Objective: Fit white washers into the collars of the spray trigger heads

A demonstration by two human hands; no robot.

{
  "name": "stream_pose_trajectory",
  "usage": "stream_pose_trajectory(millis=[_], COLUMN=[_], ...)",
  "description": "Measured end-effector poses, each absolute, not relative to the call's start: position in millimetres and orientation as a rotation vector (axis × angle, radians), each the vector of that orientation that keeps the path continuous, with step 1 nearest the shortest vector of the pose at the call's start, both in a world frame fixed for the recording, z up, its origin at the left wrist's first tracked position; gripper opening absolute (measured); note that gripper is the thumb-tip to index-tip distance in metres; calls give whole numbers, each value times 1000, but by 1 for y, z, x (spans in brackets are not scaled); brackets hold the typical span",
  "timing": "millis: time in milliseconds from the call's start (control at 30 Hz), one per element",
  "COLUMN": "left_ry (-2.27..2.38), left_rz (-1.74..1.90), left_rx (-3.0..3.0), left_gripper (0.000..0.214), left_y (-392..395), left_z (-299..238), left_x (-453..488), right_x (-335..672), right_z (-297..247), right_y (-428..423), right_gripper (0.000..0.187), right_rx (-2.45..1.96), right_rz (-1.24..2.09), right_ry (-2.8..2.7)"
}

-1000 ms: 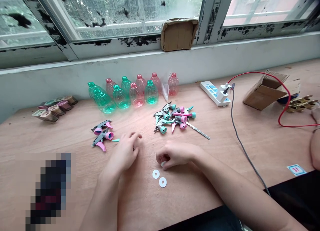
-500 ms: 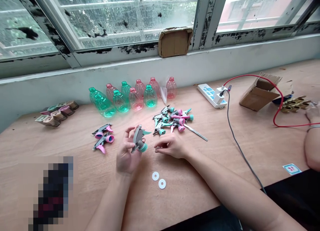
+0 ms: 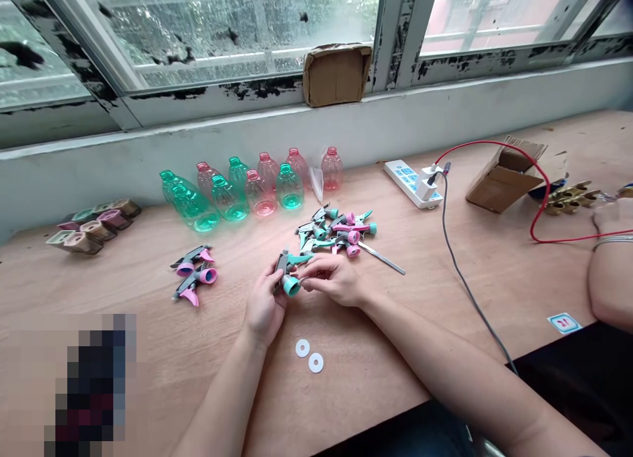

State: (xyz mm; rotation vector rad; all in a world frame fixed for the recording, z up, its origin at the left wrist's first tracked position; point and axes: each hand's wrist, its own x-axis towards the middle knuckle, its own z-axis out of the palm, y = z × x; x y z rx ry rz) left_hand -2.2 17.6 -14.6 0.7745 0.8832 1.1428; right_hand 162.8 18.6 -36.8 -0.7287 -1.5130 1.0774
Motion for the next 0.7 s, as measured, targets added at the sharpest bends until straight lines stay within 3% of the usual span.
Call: stream_pose_trajectory(millis=[233,700], left_ry=[810,666], left_rz=[1111,1158], left_rx=[513,446], left_gripper=[25,25], left_y=[14,5], left_z=[-17,-14], left_x=[1,15], right_x=[162,154], right_z=[-36,-41], right_y=[16,10], right_gripper=[26,23], right_rx=[-678,-822], right_rz=[1131,738], right_ry=[-1430,-1546])
